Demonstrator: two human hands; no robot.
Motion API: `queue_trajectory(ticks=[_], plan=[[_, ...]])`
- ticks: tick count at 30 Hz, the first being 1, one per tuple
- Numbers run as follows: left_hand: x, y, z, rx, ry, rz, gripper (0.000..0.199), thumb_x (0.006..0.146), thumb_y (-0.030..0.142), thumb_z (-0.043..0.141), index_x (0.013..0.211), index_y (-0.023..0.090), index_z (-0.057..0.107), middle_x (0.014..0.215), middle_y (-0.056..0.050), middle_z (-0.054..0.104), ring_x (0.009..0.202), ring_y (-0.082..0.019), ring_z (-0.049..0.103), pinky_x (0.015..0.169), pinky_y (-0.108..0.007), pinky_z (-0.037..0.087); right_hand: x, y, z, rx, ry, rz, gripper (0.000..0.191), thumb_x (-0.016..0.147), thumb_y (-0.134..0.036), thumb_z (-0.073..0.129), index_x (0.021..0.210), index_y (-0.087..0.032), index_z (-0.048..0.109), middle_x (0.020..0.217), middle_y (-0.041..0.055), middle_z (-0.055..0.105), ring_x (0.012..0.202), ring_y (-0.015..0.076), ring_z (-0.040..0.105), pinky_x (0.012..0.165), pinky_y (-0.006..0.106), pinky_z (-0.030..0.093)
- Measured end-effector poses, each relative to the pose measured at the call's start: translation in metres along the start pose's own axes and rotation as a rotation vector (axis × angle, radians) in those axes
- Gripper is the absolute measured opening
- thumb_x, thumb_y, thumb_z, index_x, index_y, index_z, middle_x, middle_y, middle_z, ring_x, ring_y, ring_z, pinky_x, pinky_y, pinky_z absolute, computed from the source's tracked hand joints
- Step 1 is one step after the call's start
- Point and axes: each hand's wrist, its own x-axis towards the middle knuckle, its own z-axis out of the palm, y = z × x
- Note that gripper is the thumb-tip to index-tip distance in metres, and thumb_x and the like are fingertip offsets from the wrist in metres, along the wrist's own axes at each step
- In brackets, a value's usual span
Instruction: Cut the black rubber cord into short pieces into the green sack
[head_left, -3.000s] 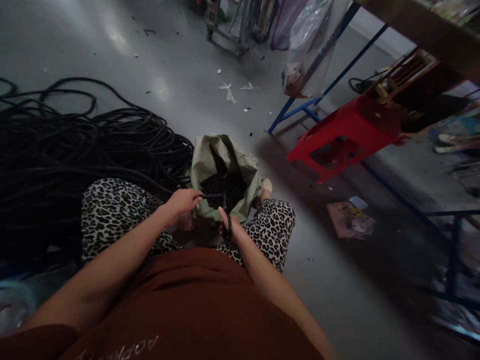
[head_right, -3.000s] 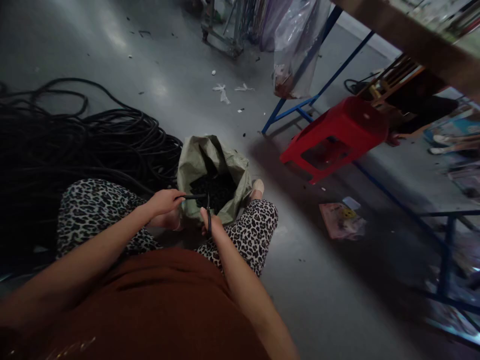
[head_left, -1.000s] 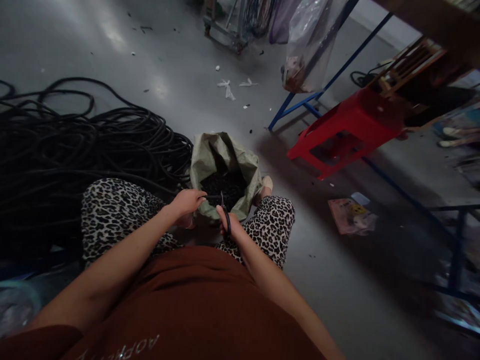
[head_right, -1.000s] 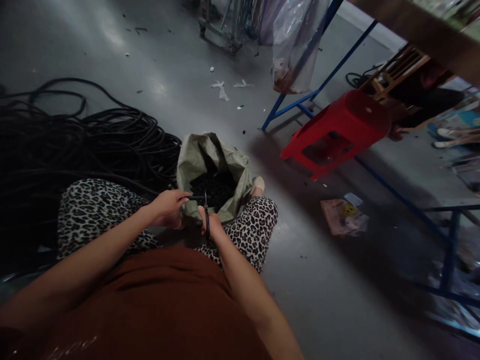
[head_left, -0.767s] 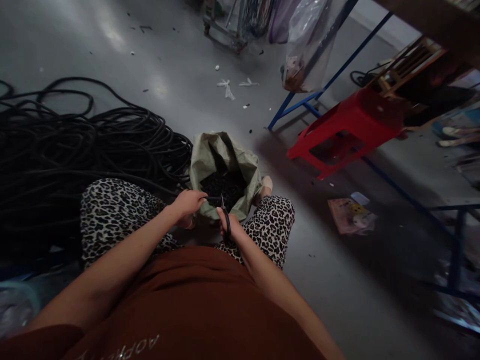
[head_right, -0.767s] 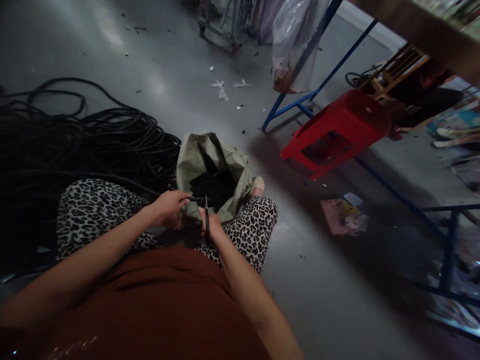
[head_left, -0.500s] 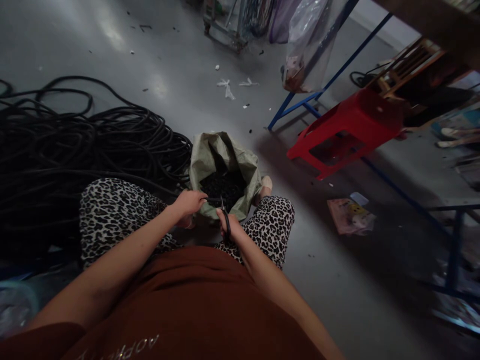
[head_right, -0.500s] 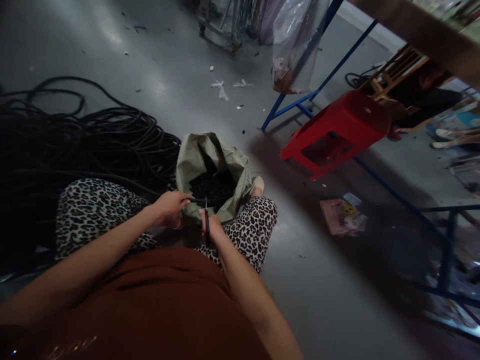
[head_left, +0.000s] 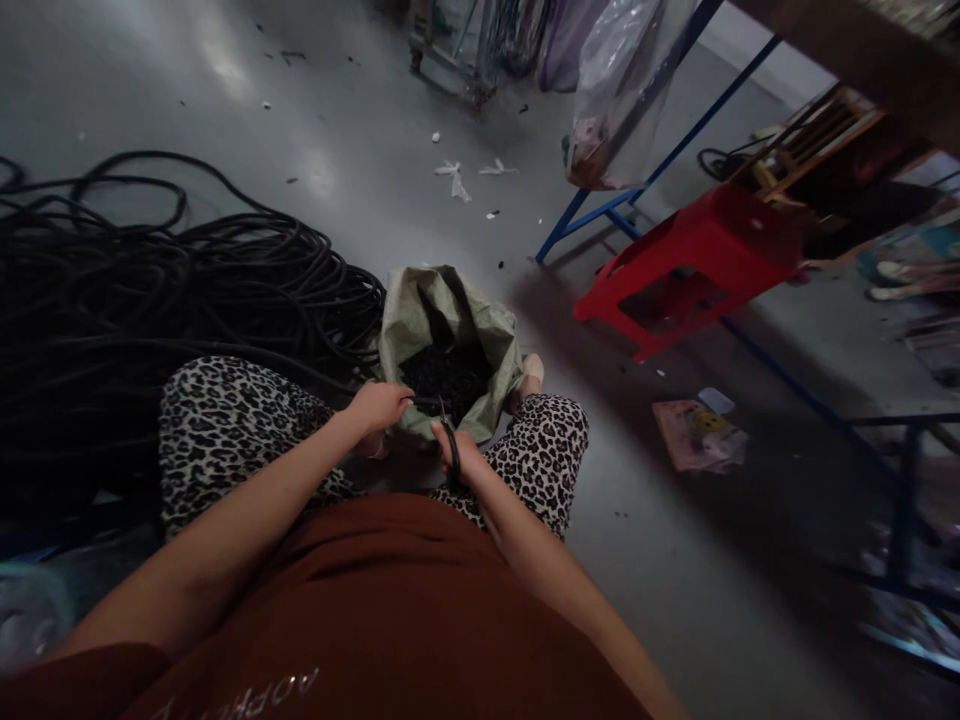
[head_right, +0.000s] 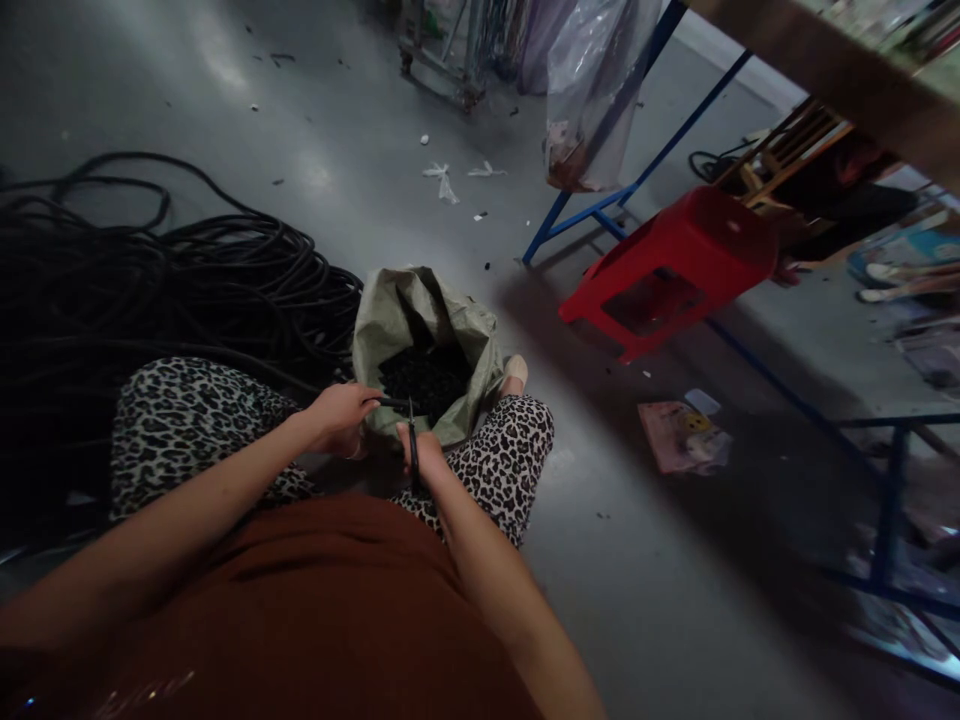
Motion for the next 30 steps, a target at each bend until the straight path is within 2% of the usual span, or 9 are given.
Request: queue_trajectory(ticks=[6, 11, 18, 24, 30], plan=[[-0.001, -0.001, -0.002, -0.009, -0.011, -0.024, 0.033, 0.084, 0.040, 0.039, 0.104, 0.028, 0.063, 0.099, -0.004, 0.068, 0.091, -0.019, 0.061, 0.078, -0.028, 0.043, -0.002, -0.001, 0.000, 0.027, 0.017, 0.011, 0.050, 0.084, -0.056, 0.042, 0.061, -0.014, 0.053, 0.044, 0.0016, 0.046, 0.031, 0.0122, 0.046, 0.030, 0.022, 0.037], [-0.001, -0.003, -0.004, -0.003, -0.002, -0.038, 0.034, 0.084, 0.037, 0.038, 0.108, 0.029, 0.061, 0.102, -0.003, 0.067, 0.092, -0.019, 0.060, 0.078, -0.028, 0.043, -0.001, -0.001, 0.000, 0.108, 0.039, 0.021, 0.050, 0.083, -0.058, 0.042, 0.059, -0.014, 0.051, 0.044, 0.0014, 0.046, 0.030, 0.0114, 0.045, 0.028, 0.021, 0.036], [-0.001, -0.009, -0.001, -0.078, 0.066, -0.039, 0.035, 0.085, 0.038, 0.037, 0.110, 0.029, 0.060, 0.108, -0.002, 0.065, 0.099, -0.019, 0.058, 0.083, -0.027, 0.042, 0.002, -0.003, 0.001, 0.206, -0.029, 0.106, 0.056, 0.077, -0.068, 0.042, 0.068, -0.013, 0.053, 0.044, 0.0004, 0.048, 0.031, 0.0119, 0.048, 0.030, 0.022, 0.041], [-0.001, -0.009, -0.001, -0.111, 0.081, -0.033, 0.035, 0.085, 0.039, 0.038, 0.110, 0.029, 0.060, 0.108, -0.001, 0.065, 0.100, -0.017, 0.057, 0.084, -0.025, 0.042, 0.003, -0.001, 0.003, 0.199, -0.125, 0.063, 0.056, 0.076, -0.067, 0.045, 0.077, -0.012, 0.054, 0.048, 0.0016, 0.052, 0.036, 0.0130, 0.053, 0.035, 0.022, 0.045], [-0.002, -0.007, -0.001, -0.091, 0.064, -0.019, 0.036, 0.085, 0.038, 0.037, 0.113, 0.029, 0.058, 0.111, -0.001, 0.064, 0.100, -0.017, 0.057, 0.084, -0.025, 0.042, 0.006, 0.002, 0.004, 0.169, -0.122, 0.007, 0.059, 0.081, -0.066, 0.040, 0.085, -0.009, 0.055, 0.051, 0.0039, 0.054, 0.039, 0.0146, 0.054, 0.037, 0.022, 0.044]])
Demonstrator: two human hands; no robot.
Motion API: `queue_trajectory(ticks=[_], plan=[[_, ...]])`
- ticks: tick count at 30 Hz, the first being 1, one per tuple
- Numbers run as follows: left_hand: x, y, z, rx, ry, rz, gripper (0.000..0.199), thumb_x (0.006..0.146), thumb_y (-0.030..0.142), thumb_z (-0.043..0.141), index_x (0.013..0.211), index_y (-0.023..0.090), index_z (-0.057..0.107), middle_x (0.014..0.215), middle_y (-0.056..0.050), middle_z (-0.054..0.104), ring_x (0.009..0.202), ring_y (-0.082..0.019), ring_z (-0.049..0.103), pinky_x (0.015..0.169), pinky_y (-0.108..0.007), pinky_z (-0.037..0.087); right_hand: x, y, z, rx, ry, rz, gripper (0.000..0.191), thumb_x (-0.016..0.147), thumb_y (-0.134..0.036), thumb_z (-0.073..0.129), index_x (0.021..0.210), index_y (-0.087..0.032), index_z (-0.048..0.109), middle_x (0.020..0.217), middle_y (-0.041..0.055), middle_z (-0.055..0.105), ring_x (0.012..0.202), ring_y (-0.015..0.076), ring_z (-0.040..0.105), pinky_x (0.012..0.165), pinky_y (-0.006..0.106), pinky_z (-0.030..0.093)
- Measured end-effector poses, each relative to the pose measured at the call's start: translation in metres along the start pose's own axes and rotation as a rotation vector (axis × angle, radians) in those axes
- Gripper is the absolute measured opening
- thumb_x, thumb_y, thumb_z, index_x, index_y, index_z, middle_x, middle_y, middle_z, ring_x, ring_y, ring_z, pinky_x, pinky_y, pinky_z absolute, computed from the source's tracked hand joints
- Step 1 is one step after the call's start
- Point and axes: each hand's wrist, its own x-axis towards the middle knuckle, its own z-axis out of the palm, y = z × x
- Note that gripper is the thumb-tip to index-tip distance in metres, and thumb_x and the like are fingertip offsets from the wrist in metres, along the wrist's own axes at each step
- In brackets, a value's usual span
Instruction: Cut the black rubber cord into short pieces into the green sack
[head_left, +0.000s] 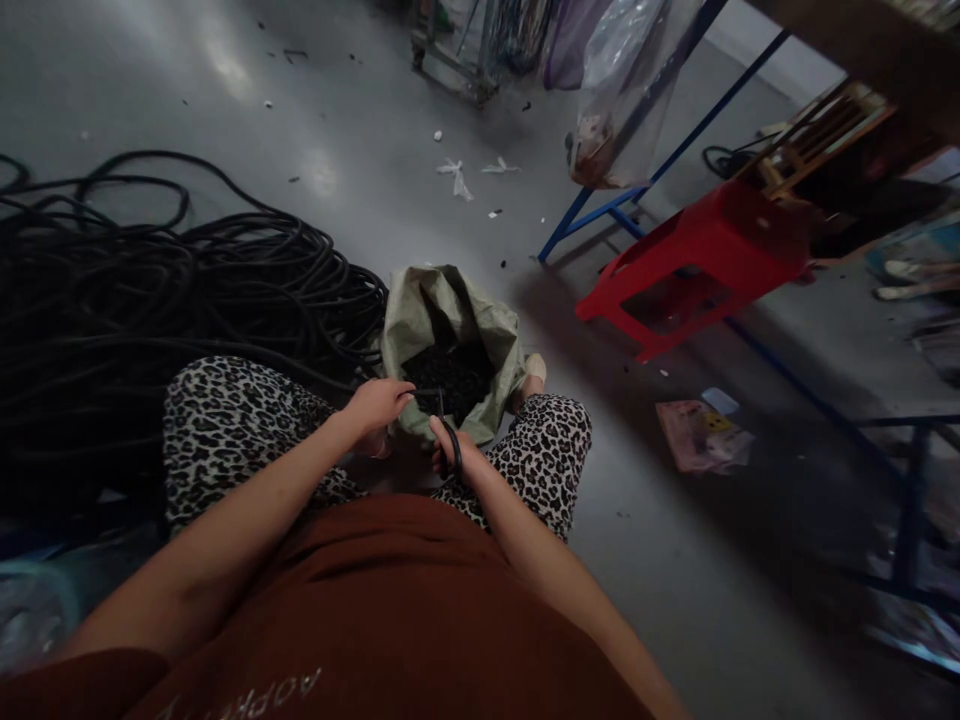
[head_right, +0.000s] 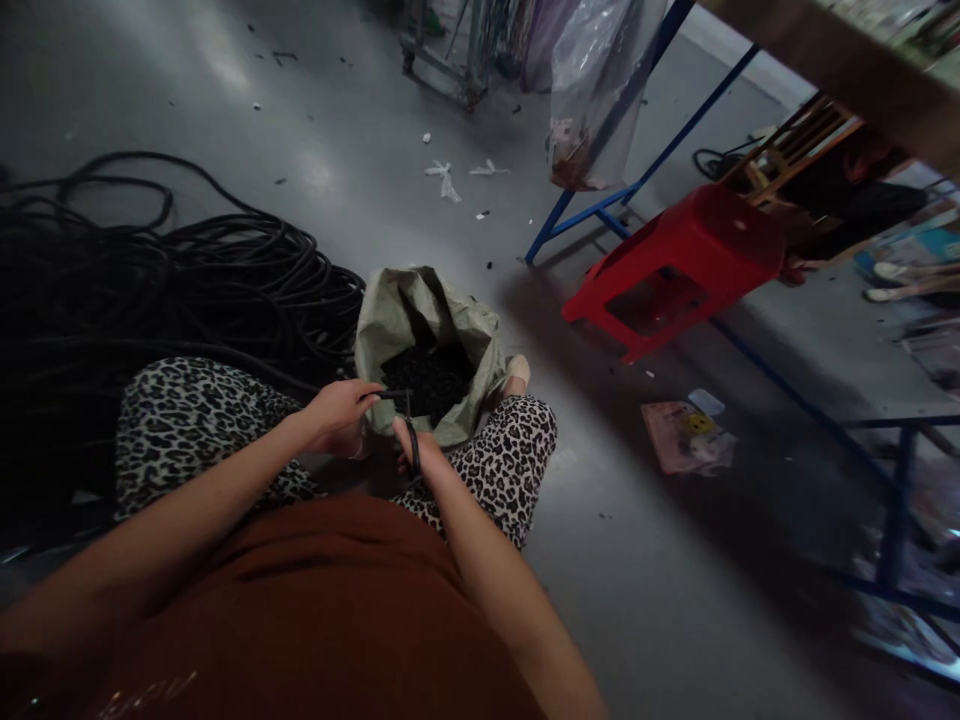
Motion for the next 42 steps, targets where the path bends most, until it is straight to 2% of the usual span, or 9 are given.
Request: queue_trajectory(ticks=[10, 17, 31, 42], plan=[[-0.001, 0.000, 0.003, 0.018, 0.026, 0.052, 0.037, 0.085, 0.037, 0.039, 0.113, 0.025, 0.059, 0.110, -0.003, 0.064, 0.098, -0.018, 0.059, 0.083, -0.026, 0.042, -0.001, -0.004, 0.000, -0.016, 0.002, 0.023, 0.062, 0.080, -0.066, 0.039, 0.088, -0.007, 0.057, 0.052, 0.0044, 0.055, 0.038, 0.0139, 0.054, 0.035, 0.021, 0.043], [-0.002, 0.004, 0.003, 0.031, -0.008, 0.050, 0.038, 0.086, 0.037, 0.037, 0.115, 0.025, 0.058, 0.110, -0.003, 0.064, 0.099, -0.018, 0.058, 0.082, -0.026, 0.043, 0.001, -0.003, 0.000, 0.003, 0.002, -0.005, 0.061, 0.080, -0.067, 0.040, 0.088, -0.009, 0.058, 0.053, 0.0042, 0.056, 0.037, 0.0146, 0.055, 0.033, 0.022, 0.042], [-0.001, 0.000, 0.003, 0.023, -0.035, 0.102, 0.038, 0.086, 0.036, 0.035, 0.114, 0.024, 0.059, 0.108, -0.004, 0.065, 0.096, -0.019, 0.059, 0.081, -0.026, 0.043, 0.002, 0.000, -0.001, 0.071, -0.010, -0.009, 0.059, 0.077, -0.068, 0.044, 0.081, -0.011, 0.057, 0.051, 0.0021, 0.054, 0.037, 0.0129, 0.054, 0.033, 0.021, 0.042], [0.002, 0.001, 0.007, -0.001, -0.037, 0.061, 0.038, 0.086, 0.039, 0.034, 0.113, 0.026, 0.059, 0.109, -0.003, 0.065, 0.098, -0.017, 0.059, 0.083, -0.025, 0.042, -0.006, -0.004, -0.001, -0.018, 0.064, -0.081, 0.058, 0.078, -0.068, 0.039, 0.067, -0.013, 0.053, 0.044, 0.0004, 0.049, 0.030, 0.0112, 0.049, 0.028, 0.019, 0.038]])
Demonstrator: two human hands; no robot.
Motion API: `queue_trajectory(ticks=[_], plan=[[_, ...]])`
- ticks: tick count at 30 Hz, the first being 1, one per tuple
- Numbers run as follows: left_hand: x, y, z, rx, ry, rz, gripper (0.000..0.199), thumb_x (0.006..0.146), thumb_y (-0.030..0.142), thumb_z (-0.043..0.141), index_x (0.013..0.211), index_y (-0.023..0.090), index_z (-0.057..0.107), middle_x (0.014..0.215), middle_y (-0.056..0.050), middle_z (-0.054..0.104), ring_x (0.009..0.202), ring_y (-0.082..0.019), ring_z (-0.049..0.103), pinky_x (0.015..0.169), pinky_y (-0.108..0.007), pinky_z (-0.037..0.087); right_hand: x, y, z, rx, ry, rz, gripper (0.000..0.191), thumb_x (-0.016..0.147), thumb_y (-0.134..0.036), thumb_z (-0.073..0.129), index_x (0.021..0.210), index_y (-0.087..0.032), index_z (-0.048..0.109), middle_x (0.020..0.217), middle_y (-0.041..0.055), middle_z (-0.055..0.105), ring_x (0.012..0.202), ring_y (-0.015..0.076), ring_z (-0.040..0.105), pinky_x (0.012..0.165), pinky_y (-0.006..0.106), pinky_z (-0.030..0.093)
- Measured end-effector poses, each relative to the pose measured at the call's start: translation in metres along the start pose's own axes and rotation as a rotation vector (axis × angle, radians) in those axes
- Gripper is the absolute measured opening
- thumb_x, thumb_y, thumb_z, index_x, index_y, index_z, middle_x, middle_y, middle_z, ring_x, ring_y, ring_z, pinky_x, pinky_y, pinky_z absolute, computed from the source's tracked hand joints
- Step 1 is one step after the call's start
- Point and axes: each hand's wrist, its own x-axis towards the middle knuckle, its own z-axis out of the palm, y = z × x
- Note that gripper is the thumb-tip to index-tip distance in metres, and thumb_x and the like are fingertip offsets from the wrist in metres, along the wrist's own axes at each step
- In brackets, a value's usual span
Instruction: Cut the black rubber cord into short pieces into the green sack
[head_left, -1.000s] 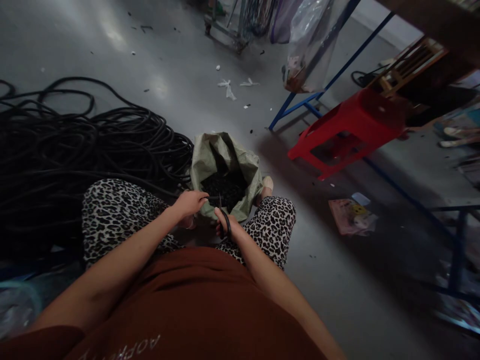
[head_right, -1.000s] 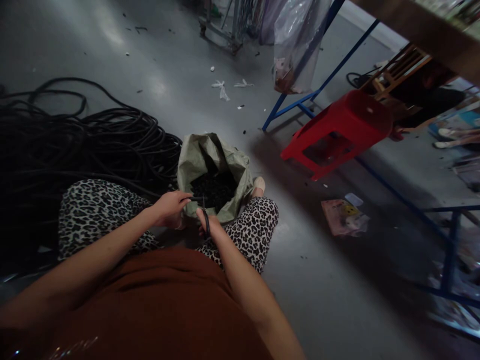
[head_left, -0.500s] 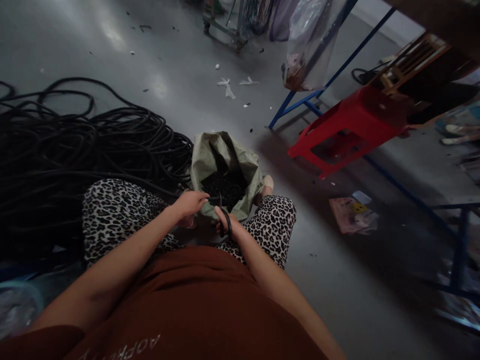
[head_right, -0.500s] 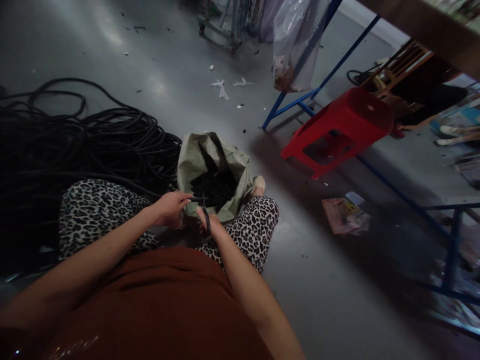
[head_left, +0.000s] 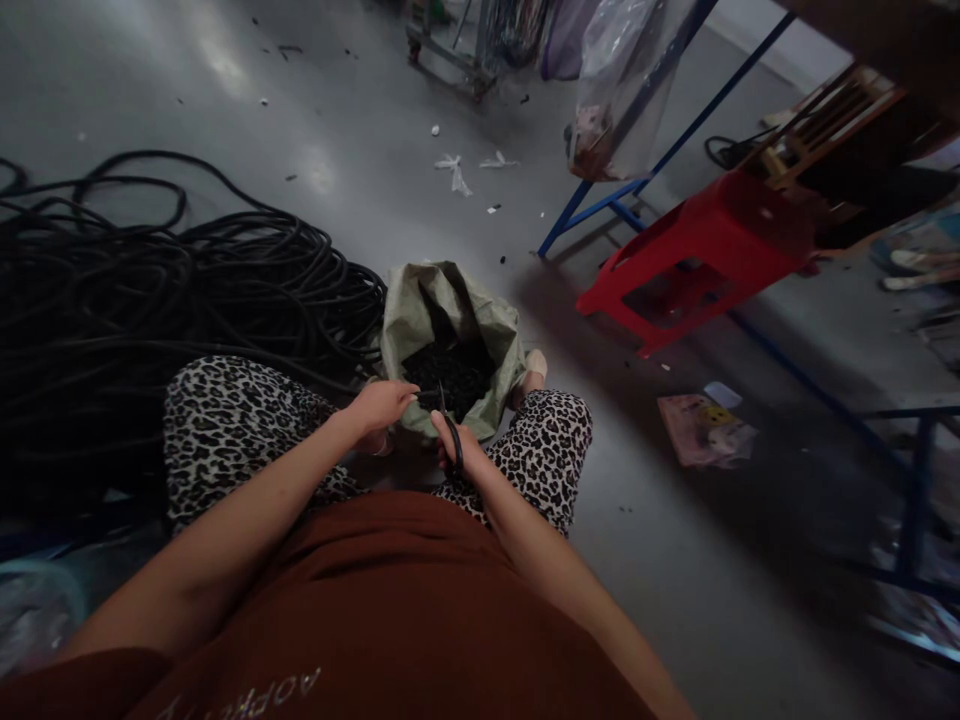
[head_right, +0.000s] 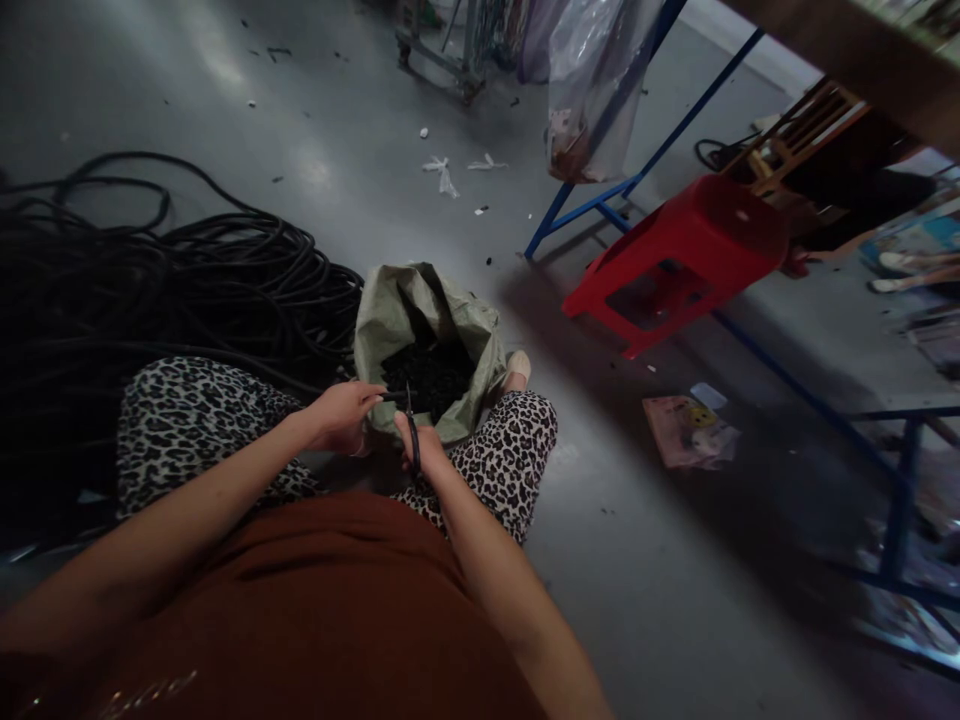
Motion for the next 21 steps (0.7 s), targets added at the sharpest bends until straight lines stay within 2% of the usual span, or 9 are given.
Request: queue_trajectory(ticks=[5, 13, 21], plan=[[-0.001, 0.003, -0.002, -0.019, 0.013, 0.009, 0.038, 0.086, 0.039, 0.034, 0.113, 0.026, 0.058, 0.111, -0.003, 0.064, 0.099, -0.017, 0.058, 0.083, -0.025, 0.042, 0.001, 0.000, -0.001, -0.029, 0.020, 0.050, 0.058, 0.080, -0.067, 0.038, 0.064, -0.013, 0.051, 0.041, 0.0001, 0.047, 0.029, 0.0102, 0.048, 0.029, 0.018, 0.037], [-0.002, -0.009, 0.002, -0.010, 0.011, -0.007, 0.034, 0.084, 0.039, 0.039, 0.107, 0.026, 0.061, 0.105, -0.003, 0.065, 0.095, -0.018, 0.059, 0.081, -0.026, 0.042, -0.001, -0.003, -0.002, 0.033, 0.064, 0.136, 0.055, 0.081, -0.064, 0.040, 0.061, -0.014, 0.049, 0.040, -0.0008, 0.045, 0.028, 0.0092, 0.043, 0.027, 0.019, 0.037], [-0.001, -0.004, 0.000, 0.050, -0.015, -0.020, 0.033, 0.084, 0.039, 0.038, 0.103, 0.028, 0.062, 0.099, -0.003, 0.067, 0.091, -0.018, 0.060, 0.078, -0.027, 0.042, 0.000, -0.002, 0.000, 0.007, 0.072, 0.134, 0.053, 0.083, -0.061, 0.040, 0.061, -0.014, 0.050, 0.040, -0.0010, 0.044, 0.027, 0.0103, 0.044, 0.026, 0.019, 0.033]])
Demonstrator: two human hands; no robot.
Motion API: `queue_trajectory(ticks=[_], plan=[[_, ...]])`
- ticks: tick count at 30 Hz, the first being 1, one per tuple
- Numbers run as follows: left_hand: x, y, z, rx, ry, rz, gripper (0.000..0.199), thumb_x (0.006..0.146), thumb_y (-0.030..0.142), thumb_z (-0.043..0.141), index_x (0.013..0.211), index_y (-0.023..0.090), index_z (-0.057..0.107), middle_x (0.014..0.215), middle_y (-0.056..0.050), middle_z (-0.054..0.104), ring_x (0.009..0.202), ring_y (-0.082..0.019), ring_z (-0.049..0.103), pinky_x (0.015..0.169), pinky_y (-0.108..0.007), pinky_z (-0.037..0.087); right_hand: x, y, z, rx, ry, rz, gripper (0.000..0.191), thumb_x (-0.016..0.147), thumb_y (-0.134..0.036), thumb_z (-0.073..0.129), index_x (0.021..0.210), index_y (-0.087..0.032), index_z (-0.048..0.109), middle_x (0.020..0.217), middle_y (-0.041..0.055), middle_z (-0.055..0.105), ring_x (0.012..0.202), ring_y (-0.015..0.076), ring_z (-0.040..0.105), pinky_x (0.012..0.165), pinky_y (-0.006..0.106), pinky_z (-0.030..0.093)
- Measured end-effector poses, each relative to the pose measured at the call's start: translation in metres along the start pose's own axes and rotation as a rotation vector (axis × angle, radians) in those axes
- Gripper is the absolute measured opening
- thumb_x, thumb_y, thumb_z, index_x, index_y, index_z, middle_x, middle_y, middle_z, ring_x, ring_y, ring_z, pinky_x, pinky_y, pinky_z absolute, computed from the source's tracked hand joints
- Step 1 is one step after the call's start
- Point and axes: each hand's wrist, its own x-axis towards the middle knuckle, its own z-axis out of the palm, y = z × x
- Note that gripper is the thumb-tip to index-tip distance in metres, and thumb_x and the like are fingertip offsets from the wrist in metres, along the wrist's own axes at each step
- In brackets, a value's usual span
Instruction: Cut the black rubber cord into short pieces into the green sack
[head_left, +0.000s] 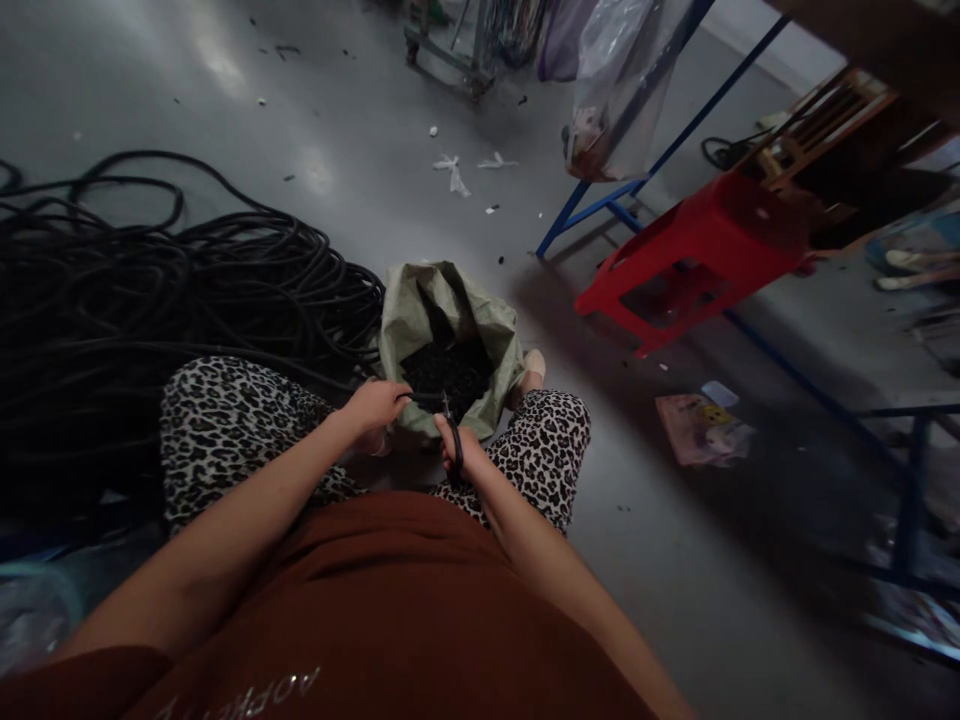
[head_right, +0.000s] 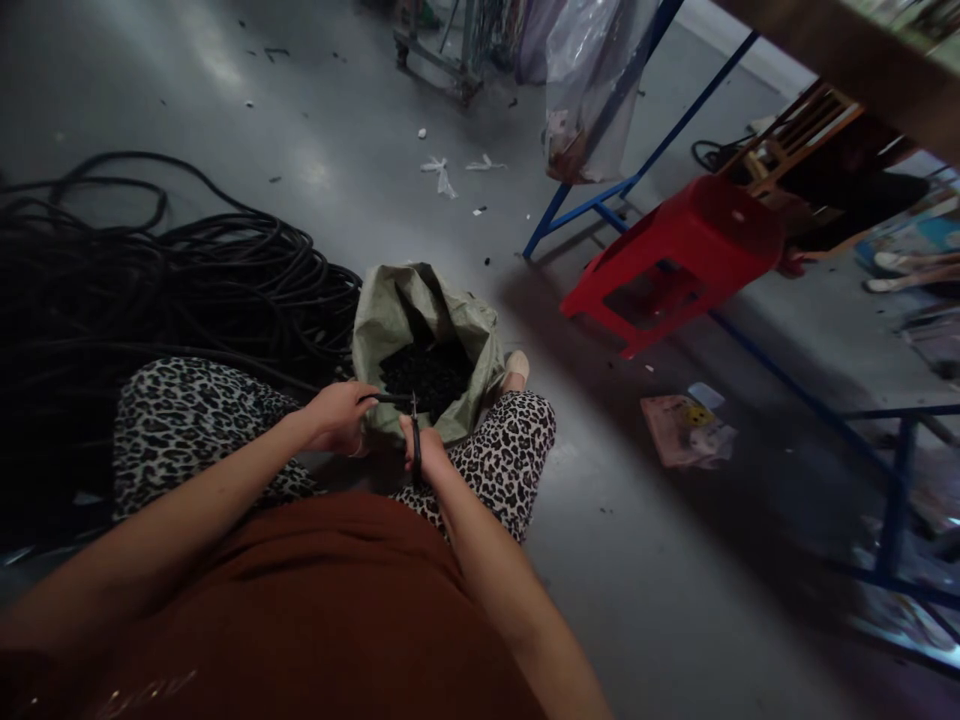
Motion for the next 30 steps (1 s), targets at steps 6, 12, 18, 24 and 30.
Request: queue_trajectory(ticks=[6, 12, 18, 24, 30], plan=[[-0.0004, -0.0026, 0.0031, -0.027, 0.000, -0.023, 0.034, 0.083, 0.039, 0.039, 0.105, 0.027, 0.062, 0.101, -0.003, 0.067, 0.091, -0.018, 0.060, 0.077, -0.026, 0.042, 0.0039, 0.0024, 0.0011, -0.032, 0.002, -0.002, 0.050, 0.082, -0.059, 0.043, 0.063, -0.014, 0.052, 0.040, -0.0018, 0.043, 0.027, 0.0097, 0.042, 0.027, 0.020, 0.035], [-0.0010, -0.0025, 0.0021, -0.026, -0.013, -0.037, 0.034, 0.082, 0.039, 0.040, 0.105, 0.026, 0.063, 0.101, -0.004, 0.067, 0.092, -0.019, 0.060, 0.076, -0.026, 0.043, 0.0034, 0.0019, 0.0016, -0.074, 0.000, -0.006, 0.049, 0.082, -0.058, 0.043, 0.064, -0.014, 0.052, 0.041, -0.0014, 0.043, 0.028, 0.0100, 0.043, 0.027, 0.019, 0.034], [-0.0016, -0.0014, 0.0009, -0.018, -0.020, -0.058, 0.034, 0.082, 0.039, 0.041, 0.105, 0.027, 0.063, 0.102, -0.004, 0.067, 0.092, -0.020, 0.060, 0.077, -0.028, 0.044, 0.0066, 0.0052, 0.0026, -0.096, -0.001, -0.020, 0.048, 0.082, -0.057, 0.044, 0.063, -0.014, 0.052, 0.043, -0.0004, 0.045, 0.030, 0.0097, 0.043, 0.028, 0.019, 0.036], [-0.0012, -0.0067, 0.0057, -0.015, 0.018, -0.066, 0.036, 0.083, 0.040, 0.039, 0.107, 0.027, 0.062, 0.105, -0.004, 0.067, 0.095, -0.020, 0.060, 0.079, -0.027, 0.044, 0.0089, 0.0039, 0.0013, -0.019, 0.038, 0.014, 0.052, 0.079, -0.062, 0.045, 0.063, -0.014, 0.052, 0.045, -0.0003, 0.044, 0.031, 0.0094, 0.043, 0.029, 0.020, 0.037], [-0.0005, -0.0091, 0.0029, -0.104, 0.102, -0.102, 0.037, 0.084, 0.039, 0.039, 0.110, 0.026, 0.061, 0.108, -0.002, 0.065, 0.100, -0.018, 0.058, 0.083, -0.025, 0.043, 0.0022, -0.0006, 0.0001, 0.137, -0.060, 0.041, 0.056, 0.078, -0.067, 0.042, 0.074, -0.012, 0.052, 0.047, -0.0001, 0.047, 0.034, 0.0105, 0.047, 0.034, 0.021, 0.041]])
